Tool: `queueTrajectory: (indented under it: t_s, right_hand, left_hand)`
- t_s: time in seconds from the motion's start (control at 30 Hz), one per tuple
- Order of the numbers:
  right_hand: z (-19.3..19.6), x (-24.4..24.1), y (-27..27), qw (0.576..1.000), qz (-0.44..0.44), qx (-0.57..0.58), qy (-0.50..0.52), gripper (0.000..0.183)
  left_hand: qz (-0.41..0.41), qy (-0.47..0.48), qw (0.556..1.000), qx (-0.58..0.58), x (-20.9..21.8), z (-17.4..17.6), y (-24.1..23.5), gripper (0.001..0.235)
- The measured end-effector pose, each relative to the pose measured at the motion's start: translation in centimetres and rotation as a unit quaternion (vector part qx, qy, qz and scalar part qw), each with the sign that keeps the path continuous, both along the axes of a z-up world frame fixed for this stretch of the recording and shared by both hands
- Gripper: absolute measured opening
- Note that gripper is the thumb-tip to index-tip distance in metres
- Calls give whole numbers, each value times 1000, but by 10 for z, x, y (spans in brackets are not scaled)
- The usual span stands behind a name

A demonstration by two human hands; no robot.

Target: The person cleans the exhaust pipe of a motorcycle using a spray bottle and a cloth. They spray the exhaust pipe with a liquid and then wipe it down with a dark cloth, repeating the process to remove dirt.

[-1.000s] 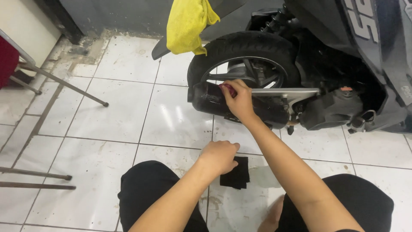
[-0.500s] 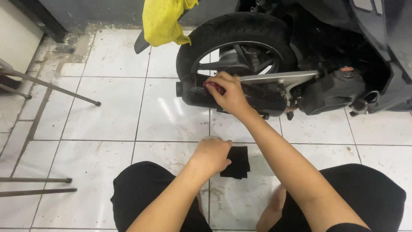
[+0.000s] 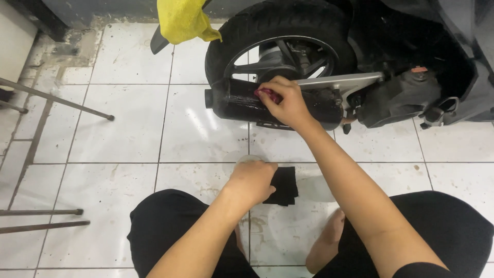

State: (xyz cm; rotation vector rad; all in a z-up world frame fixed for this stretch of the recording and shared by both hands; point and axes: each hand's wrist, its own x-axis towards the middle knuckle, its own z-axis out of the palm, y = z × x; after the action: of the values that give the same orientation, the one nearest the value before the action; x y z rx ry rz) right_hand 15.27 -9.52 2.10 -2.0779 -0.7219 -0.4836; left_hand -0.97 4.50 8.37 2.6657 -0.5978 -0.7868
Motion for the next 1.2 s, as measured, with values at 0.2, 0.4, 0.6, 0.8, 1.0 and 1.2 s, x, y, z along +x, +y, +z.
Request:
queueTrajectory:
  t_s: [0.2,0.4,0.6,0.8,1.0,1.2]
  right_hand:
    - [29,-26,25,1000,22,6,-19,12]
    - [2,1,7,999,-29,30,3,13]
    - [16,-10,15,998,29,42,31,13]
    - [13,-2,18,998,-42,36,30,12]
    - [13,2,16,999,-12,30,41,12]
    - [10,12,31,997,-45,49,50,12]
  left_hand:
    - [-12,-22,1000,5,2,-15,1,43]
    - [-7,-22,1000,0,3,-16,3,37]
    - [4,-14,1000,-12,3,-2,1,37]
    - [-27,-9,999,18,6,-36,1,27]
    - [-3,-5,1000,-1,5,-1,2,31]
    - [-4,6,1000,12,8,-16,-4,33]
